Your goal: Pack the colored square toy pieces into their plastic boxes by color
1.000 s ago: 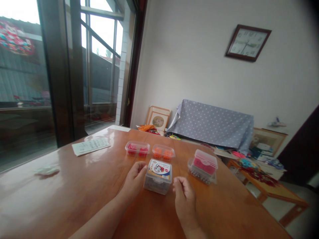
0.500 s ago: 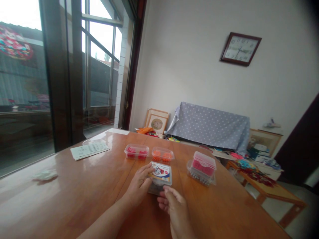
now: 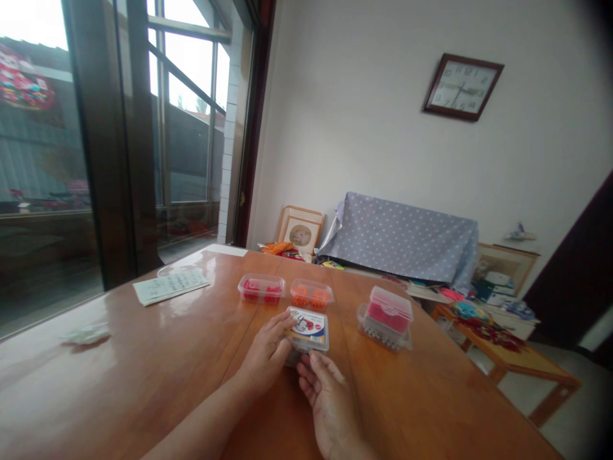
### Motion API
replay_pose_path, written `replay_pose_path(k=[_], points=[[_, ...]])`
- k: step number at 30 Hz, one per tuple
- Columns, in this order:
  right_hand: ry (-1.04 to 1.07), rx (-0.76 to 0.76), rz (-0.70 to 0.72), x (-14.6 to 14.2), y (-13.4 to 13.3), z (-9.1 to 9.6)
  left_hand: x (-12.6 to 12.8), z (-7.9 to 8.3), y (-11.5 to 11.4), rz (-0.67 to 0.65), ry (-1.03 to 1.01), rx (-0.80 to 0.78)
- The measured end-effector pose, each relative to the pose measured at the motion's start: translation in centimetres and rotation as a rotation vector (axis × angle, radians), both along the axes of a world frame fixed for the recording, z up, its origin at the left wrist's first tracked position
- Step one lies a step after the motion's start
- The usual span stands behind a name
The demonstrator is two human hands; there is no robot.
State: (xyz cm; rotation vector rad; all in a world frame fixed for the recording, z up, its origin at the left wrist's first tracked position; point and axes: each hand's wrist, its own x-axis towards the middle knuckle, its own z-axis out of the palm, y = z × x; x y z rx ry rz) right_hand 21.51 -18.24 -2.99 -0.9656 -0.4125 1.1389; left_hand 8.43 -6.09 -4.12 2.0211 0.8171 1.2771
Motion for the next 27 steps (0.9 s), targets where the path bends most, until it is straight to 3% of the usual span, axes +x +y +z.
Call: replay_pose_path(k=[7,12,18,27], points=[[0.036,0.001,0.030,0.2,0.3,-0.5,0.1,0.4,-0.3,0.015,0.032,0.036],[0.078,0.032,-0.033,-0.6,1.0,-0.9,0.0,0.4,-0.3,0.018,0.063,0.066],[0.117,0.033,-0.091,-1.3,1.5,-0.5,0.0,0.5,-0.4,0.015,0.084,0.064],[0.149,0.031,-0.067,-1.8,1.4,-0.2,-0.8,0.5,0.0,-0.053,0.129,0.045]])
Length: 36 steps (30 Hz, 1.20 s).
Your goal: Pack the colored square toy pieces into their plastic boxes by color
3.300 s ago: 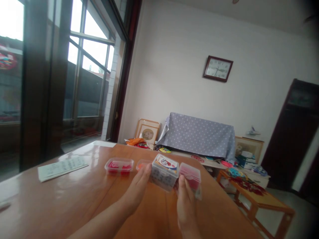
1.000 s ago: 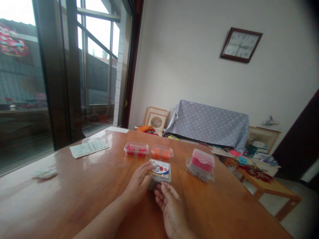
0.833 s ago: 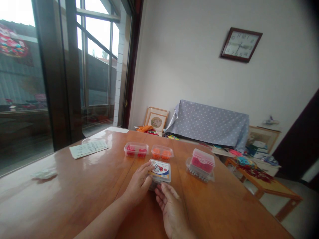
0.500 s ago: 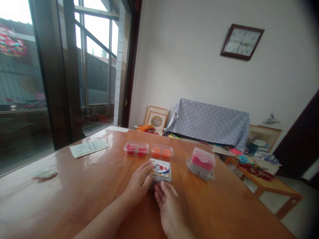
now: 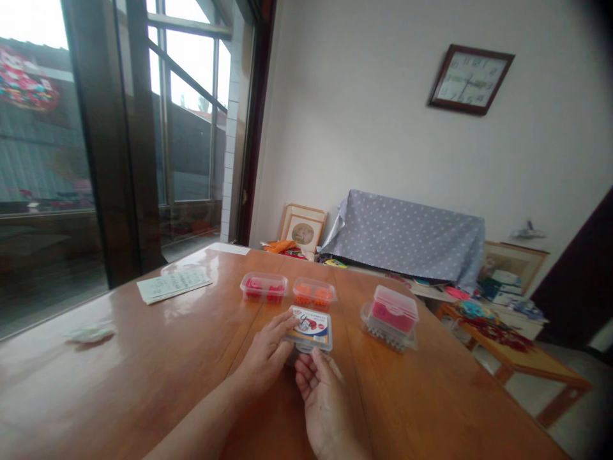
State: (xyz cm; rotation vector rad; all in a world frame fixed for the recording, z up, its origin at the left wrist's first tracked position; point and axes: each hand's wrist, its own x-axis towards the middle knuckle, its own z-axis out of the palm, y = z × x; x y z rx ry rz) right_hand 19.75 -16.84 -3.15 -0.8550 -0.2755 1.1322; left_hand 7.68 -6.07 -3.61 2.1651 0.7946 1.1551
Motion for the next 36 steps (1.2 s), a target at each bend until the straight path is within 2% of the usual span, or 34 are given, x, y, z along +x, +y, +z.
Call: replay_pose_path(k=[6,11,14,18,21,23,26,31,36], points=[[-0.154,-0.084,0.008,0.8,-0.8,0.4,0.1,0.3,-0.2,0.020,0.011,0.095],[-0.456,-0.003,-0.161,4.2,-0.7,1.2,0.0,0.7,0.1,0.040,-0.079,0.073],[-0.716,0.017,-0.195,6.8,-0.2,2.0,0.2,0.7,0.5,0.090,-0.149,-0.040],[-1.154,0.095,-0.037,8.8,1.2,2.8,0.8,0.5,0.9,0.051,-0.253,-0.256],[-1.312,0.147,0.003,9.2,2.5,3.3,1.0,0.8,1.0,-0.005,-0.309,-0.352],[-1.270,0.172,0.007,9.2,3.5,3.6,0.8,1.1,0.9,-0.008,-0.329,-0.394],[-1.096,0.184,-0.010,9.1,4.6,3.7,0.2,1.4,1.0,-0.041,-0.319,-0.458],[-0.886,0.196,0.014,9.8,5.5,3.4,-1.0,1.1,1.5,-0.244,-0.254,-0.568],[-0.606,0.207,0.013,10.9,5.7,3.9,-1.2,0.6,1.8,-0.375,-0.176,-0.601]])
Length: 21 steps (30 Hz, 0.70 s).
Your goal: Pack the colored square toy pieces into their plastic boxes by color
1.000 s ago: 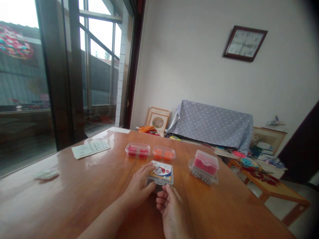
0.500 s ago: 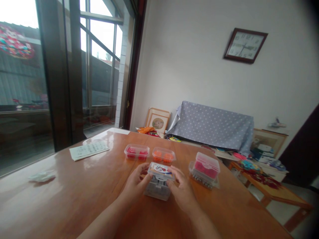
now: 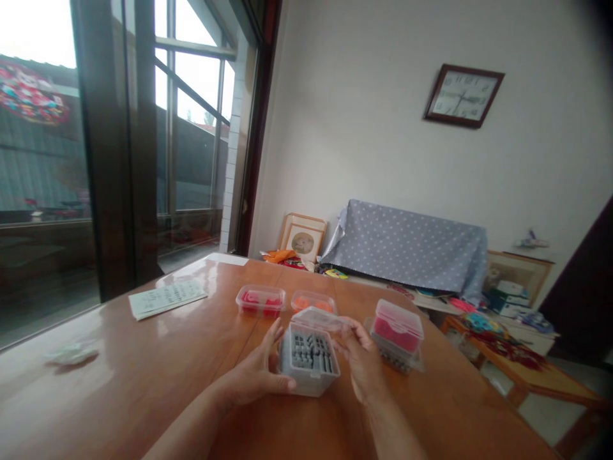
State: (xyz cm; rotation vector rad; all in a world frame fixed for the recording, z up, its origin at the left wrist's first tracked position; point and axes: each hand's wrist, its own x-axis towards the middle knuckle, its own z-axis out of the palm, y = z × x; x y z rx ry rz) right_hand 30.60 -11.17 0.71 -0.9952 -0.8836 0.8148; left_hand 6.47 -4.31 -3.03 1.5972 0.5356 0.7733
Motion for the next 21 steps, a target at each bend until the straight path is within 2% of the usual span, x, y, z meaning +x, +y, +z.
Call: replay_pose_path(k=[4,6,10,13,15,18,21], points=[[0.106,0.000,-0.015,0.5,0.6,-0.4,0.6,-0.2,-0.4,-0.113,-0.061,0.079],[0.154,0.001,-0.017,0.6,0.9,-0.8,0.9,-0.2,-0.6,-0.111,-0.085,0.108],[0.256,-0.012,-0.071,0.4,1.3,-1.7,1.0,0.2,-0.8,0.056,0.013,0.210],[0.299,-0.056,-0.118,0.2,1.3,-2.1,0.9,0.9,-0.9,0.220,0.117,0.371],[0.346,-0.106,-0.070,0.0,1.1,-2.0,0.8,1.5,-0.9,0.306,0.176,0.516],[0.446,-0.182,0.074,-0.2,0.7,-1.4,0.5,2.2,-0.8,0.414,0.260,0.727],[0.560,-0.216,0.200,-0.4,0.3,-0.7,0.1,3.0,-0.9,0.464,0.367,0.898]])
